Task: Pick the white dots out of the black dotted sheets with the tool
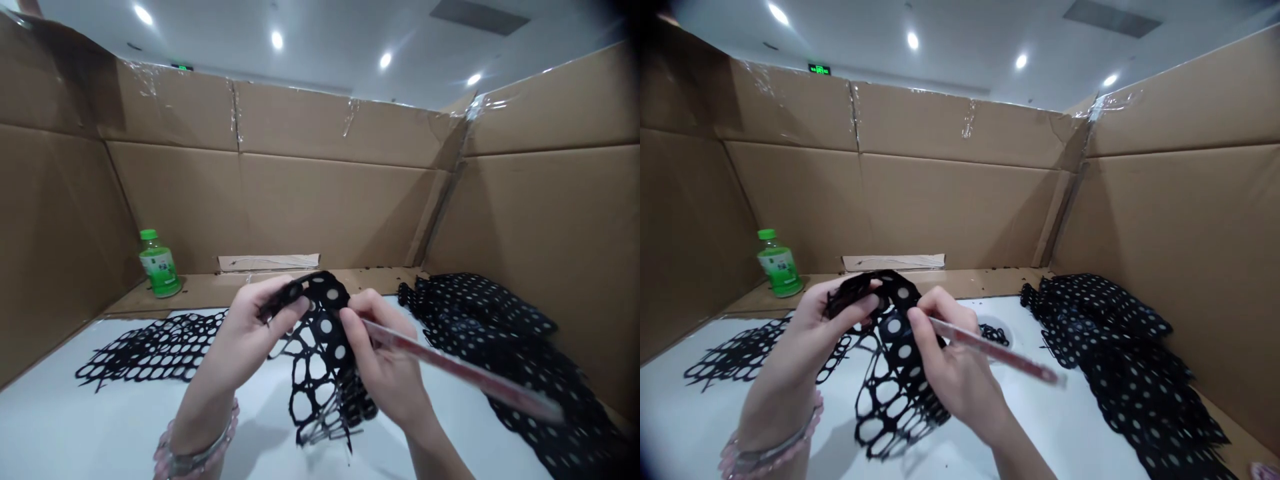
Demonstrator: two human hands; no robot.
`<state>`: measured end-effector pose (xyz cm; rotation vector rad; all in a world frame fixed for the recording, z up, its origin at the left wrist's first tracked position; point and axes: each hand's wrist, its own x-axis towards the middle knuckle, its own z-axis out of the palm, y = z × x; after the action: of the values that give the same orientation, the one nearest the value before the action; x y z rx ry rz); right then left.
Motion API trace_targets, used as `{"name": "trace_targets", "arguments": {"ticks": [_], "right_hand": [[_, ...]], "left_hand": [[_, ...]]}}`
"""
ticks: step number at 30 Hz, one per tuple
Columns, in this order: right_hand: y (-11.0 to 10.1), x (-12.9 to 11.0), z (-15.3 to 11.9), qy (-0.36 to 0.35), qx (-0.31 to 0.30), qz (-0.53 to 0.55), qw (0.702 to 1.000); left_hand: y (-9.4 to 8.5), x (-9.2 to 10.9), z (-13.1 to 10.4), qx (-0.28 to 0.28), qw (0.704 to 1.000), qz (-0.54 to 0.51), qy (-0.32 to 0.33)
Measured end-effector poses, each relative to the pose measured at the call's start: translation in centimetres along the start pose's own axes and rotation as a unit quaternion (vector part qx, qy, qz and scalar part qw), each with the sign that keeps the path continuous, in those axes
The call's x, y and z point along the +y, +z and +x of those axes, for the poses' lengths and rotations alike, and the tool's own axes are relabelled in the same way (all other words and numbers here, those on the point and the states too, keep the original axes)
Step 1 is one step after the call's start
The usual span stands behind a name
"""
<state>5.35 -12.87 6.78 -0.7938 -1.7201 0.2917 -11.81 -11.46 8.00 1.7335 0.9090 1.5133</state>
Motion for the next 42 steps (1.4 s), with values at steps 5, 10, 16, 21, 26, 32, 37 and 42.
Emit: {"name": "trace_targets", "arguments": {"ticks": [5,10,16,21,26,32,37,42], "right_hand": [[-1.0,1.4,0.4,0.091,-0.123,0.169,0.974],[-0.8,1.9,0.6,0.108,-0.121,0.173,0.972],[-1.5,1.6,0.4,0.104,-0.124,0.170,0.972],[-2.0,1.3,0.4,0.102,-0.121,0.164,0.974],[-2.2,1.4,0.4,0.082,-0.114,0.169,0.975],[-2.3,1.6,0.5,0.099,-0.112,0.183,0.972],[-1.7,1.7,0.6,0.102,-0.103,0.225,0.964],[-0.7,1.6,0.6,0.110,-0.083,0.275,0.952]], "left_hand": [[-0.7,-1.3,0.9,0.039,0.998,-0.053,-0.022],[-0.9,-1.7,1.3,0.046,0.997,-0.049,-0.031],[-1.1,-1.4,1.1,-0.047,0.994,-0.004,-0.094],[-1.1,-1.2,1.1,-0.082,0.988,-0.052,-0.119],[-0.5,-1.4,1.1,-0.109,0.989,-0.031,-0.094],[0.8,-1.2,1.1,-0.053,0.989,-0.114,-0.083],[1.1,-1.0,1.1,0.003,0.986,-0.142,-0.093],[1.1,-0.8,1.1,0.013,0.982,-0.153,-0.106]]}}
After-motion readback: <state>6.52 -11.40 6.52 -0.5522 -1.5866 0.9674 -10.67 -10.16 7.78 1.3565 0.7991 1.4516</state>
